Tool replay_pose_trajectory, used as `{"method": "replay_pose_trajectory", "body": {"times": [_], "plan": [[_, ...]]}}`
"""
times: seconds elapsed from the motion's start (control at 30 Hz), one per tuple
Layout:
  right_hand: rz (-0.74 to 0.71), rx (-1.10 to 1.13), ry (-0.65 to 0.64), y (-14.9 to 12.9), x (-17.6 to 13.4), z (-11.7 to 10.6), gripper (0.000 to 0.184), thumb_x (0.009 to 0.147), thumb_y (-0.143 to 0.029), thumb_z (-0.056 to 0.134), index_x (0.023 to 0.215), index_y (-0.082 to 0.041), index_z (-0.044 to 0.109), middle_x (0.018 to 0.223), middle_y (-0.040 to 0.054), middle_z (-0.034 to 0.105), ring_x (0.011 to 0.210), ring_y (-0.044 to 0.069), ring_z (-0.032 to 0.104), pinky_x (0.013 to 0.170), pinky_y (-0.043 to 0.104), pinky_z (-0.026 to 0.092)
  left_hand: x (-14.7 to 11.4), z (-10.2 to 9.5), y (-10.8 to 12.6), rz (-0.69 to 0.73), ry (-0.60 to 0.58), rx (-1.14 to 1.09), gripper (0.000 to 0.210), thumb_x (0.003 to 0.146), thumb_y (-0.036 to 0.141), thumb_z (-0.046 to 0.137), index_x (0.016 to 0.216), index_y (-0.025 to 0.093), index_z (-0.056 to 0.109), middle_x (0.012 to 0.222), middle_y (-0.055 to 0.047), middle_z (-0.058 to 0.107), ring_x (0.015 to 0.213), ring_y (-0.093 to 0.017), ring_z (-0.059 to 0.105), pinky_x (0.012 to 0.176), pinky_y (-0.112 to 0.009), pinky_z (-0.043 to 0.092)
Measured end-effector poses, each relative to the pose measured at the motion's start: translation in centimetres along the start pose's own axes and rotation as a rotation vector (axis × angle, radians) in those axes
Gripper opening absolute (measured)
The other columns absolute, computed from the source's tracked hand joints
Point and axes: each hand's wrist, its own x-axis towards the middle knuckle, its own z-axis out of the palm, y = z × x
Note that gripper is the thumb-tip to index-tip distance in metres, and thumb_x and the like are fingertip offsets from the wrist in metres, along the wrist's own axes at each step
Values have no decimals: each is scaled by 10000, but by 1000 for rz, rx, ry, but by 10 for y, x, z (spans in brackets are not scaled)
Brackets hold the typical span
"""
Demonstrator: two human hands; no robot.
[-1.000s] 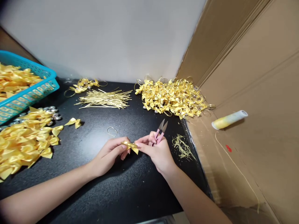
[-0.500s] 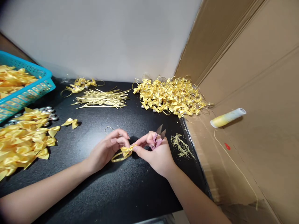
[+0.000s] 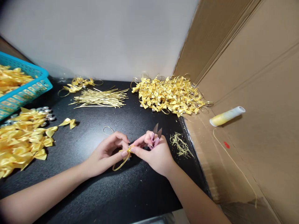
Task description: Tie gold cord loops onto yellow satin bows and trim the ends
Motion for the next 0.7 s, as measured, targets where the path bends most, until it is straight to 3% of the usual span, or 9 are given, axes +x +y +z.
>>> {"method": "replay_pose_trajectory", "body": {"times": [0.13,0.33,0.53,0.6,0.7], "plan": [[5,-12,-9,-1,1,-1,482,641,-223,789,562,-239,314,712,4,740,608,159,662,649,315,553,-1,0,-2,101,46,240,125,851,171,620,946,173,540,695,11,617,607,-98,567,593,-212,451],[42,186,10,1,4,3,505,620,-252,813,556,-226,313,716,-2,723,632,142,663,634,286,561,-4,1,-6,261,89,317,207,832,110,631,1011,187,559,817,-31,685,681,-125,658,648,-228,519],[80,261,65,11,4,7,539,617,-312,833,580,-218,303,700,-16,646,640,131,625,621,271,535,-2,-2,-3,313,53,431,279,834,98,640,1092,204,647,832,-39,739,719,-137,666,667,-235,517],[17,177,115,13,3,4,514,683,-371,789,594,-216,307,688,-27,592,580,106,569,583,254,495,-1,-2,-2,314,81,448,250,836,113,644,1069,199,672,828,-43,746,703,-137,661,652,-234,518],[-162,-47,163,14,-1,-5,426,867,-516,553,644,-218,343,625,-57,423,492,78,398,507,233,371,-2,-2,-1,304,145,409,220,836,120,645,1040,193,683,850,-47,753,723,-139,673,659,-228,531]]}}
